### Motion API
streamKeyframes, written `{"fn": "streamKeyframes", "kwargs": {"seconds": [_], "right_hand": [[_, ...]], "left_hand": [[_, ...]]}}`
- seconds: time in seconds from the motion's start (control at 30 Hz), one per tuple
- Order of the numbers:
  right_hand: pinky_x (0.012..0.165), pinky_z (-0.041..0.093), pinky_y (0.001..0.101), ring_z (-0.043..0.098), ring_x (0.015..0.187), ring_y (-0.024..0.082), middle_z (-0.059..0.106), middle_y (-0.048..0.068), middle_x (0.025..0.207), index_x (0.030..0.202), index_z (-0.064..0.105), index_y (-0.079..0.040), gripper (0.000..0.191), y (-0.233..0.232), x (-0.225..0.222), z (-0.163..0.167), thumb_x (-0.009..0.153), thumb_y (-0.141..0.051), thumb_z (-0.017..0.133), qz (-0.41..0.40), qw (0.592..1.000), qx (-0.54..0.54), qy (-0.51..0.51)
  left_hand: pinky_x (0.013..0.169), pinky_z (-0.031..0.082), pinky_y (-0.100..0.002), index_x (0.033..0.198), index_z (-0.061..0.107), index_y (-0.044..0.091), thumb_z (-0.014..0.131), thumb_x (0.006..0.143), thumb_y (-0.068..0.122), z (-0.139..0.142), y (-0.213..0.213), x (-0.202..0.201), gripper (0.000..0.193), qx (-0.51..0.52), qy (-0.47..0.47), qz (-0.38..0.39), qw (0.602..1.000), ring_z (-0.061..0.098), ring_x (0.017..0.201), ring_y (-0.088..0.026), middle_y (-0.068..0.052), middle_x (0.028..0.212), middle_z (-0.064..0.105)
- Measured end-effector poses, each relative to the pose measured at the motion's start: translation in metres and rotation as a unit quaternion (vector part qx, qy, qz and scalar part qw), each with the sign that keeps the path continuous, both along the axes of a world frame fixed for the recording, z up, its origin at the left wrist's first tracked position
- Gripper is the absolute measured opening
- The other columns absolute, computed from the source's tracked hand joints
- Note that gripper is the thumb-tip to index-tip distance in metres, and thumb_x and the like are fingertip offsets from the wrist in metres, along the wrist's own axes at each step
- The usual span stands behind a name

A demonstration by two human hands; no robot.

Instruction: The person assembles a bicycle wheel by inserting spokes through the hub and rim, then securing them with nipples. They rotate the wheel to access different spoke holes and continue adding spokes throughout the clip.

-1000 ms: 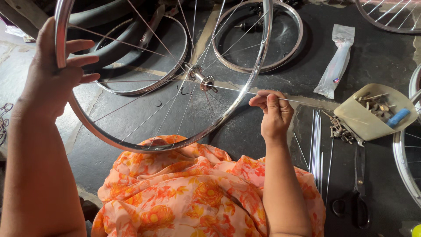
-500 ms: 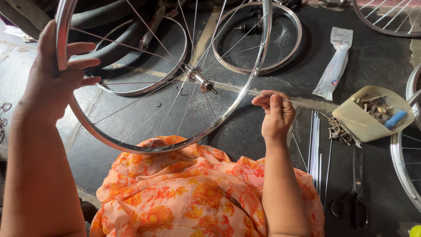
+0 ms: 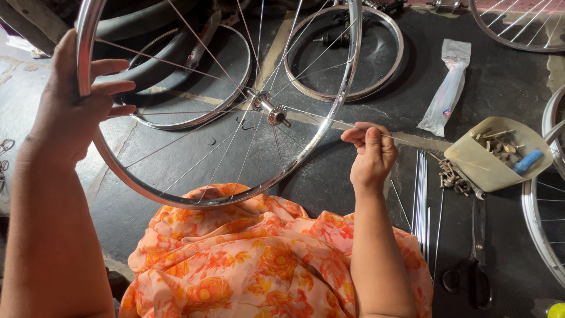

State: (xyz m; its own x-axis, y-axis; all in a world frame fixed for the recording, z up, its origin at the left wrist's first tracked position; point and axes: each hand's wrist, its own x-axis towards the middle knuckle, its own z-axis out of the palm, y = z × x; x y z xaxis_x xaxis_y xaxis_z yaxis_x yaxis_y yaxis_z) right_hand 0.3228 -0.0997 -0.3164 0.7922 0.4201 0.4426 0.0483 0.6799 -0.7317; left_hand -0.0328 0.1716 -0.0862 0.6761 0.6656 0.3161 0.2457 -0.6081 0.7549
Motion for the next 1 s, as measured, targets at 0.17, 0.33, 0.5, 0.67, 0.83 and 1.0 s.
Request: {"fn": "streamKeyframes", "kwargs": {"seconds": [0.17,0.33,0.5,0.67,0.83,1.0], "right_hand": [[0.087,0.061,0.0347,0.072,0.088,0.022,0.073,0.014,0.096,0.112,0.066,0.001,0.026,0.005,-0.004,-0.001,0.114,-0.020,0.052,0.002,1.000,-0.003,-0.017],[0.087,0.062,0.0343,0.073,0.088,0.021,0.073,0.014,0.097,0.112,0.066,0.001,0.025,0.006,-0.005,-0.002,0.114,-0.020,0.052,0.000,1.000,-0.003,-0.029],[0.087,0.062,0.0337,0.073,0.089,0.021,0.073,0.014,0.097,0.112,0.066,0.001,0.024,0.005,-0.004,-0.002,0.114,-0.019,0.052,-0.004,0.999,-0.004,-0.034],[0.088,0.062,0.0339,0.073,0.089,0.021,0.073,0.014,0.097,0.112,0.066,0.002,0.025,0.006,-0.004,-0.003,0.114,-0.019,0.051,-0.010,0.999,-0.005,-0.045],[0.089,0.062,0.0343,0.073,0.092,0.022,0.072,0.014,0.100,0.114,0.066,0.003,0.027,0.005,-0.009,-0.004,0.114,-0.019,0.050,-0.050,0.993,-0.031,-0.102],[0.086,0.057,0.0314,0.072,0.093,0.020,0.074,0.011,0.100,0.117,0.067,-0.001,0.020,0.007,-0.022,0.001,0.111,-0.015,0.053,-0.127,0.954,-0.053,-0.266]], "left_hand": [[0.095,0.063,-0.048,0.170,0.012,0.023,0.044,0.094,-0.016,-0.004,0.005,-0.002,0.092,-0.027,-0.017,0.000,1.000,0.067,0.134,-0.036,-0.024,0.152,0.054],[0.093,0.063,-0.049,0.171,0.012,0.024,0.041,0.090,-0.017,-0.004,0.006,-0.001,0.095,-0.013,-0.010,-0.001,1.000,0.065,0.130,-0.037,-0.025,0.153,0.052],[0.094,0.063,-0.049,0.170,0.013,0.022,0.041,0.089,-0.017,0.000,0.002,0.001,0.094,-0.011,-0.008,-0.006,1.000,0.066,0.132,-0.037,-0.025,0.152,0.053],[0.097,0.064,-0.048,0.174,0.014,0.022,0.041,0.091,-0.016,0.002,-0.002,0.003,0.095,-0.035,-0.017,-0.002,0.999,0.067,0.133,-0.036,-0.024,0.155,0.053],[0.096,0.064,-0.048,0.173,0.014,0.022,0.042,0.090,-0.016,0.003,-0.001,0.005,0.095,-0.032,-0.008,0.016,0.999,0.067,0.132,-0.036,-0.023,0.154,0.054],[0.096,0.064,-0.047,0.174,0.015,0.022,0.042,0.091,-0.016,0.002,0.000,0.004,0.095,-0.033,-0.015,0.011,0.999,0.067,0.131,-0.035,-0.023,0.154,0.054]]}}
